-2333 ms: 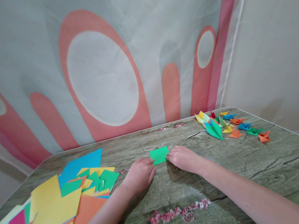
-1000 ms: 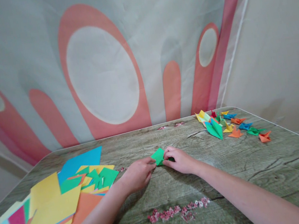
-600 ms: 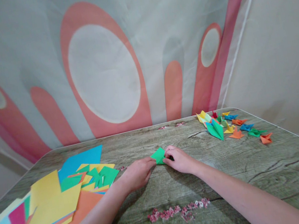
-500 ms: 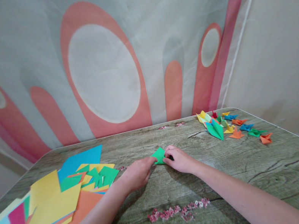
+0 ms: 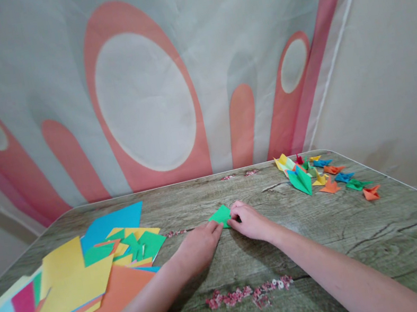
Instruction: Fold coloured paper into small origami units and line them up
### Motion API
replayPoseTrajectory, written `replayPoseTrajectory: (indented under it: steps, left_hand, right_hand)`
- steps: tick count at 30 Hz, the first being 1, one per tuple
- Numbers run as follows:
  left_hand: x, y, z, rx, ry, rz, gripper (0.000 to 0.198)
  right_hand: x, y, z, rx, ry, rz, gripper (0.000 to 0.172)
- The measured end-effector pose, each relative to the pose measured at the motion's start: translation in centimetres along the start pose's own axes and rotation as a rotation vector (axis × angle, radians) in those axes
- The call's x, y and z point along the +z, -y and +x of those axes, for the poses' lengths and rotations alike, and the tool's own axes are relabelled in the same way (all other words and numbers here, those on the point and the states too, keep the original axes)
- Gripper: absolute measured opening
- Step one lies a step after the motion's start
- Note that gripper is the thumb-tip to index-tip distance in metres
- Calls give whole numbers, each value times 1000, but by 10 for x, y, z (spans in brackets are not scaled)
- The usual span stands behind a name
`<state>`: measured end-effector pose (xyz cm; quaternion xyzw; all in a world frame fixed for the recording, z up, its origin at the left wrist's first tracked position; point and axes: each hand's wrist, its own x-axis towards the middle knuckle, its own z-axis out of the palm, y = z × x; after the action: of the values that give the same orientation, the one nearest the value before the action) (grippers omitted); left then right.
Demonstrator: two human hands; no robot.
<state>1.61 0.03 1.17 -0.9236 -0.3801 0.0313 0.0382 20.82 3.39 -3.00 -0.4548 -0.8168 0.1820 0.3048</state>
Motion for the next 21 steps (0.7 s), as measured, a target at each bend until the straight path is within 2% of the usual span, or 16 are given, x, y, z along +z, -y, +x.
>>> replayPoseTrajectory:
  steps: [11,21]
  left_hand:
    - [9,-15,4,-90,-21,78,34]
    - [10,-14,5,-53,-57,117,31]
  right_hand:
    - [7,-1,-1,58,-45,-67,17]
    - [9,2,0,77,-49,-91,20]
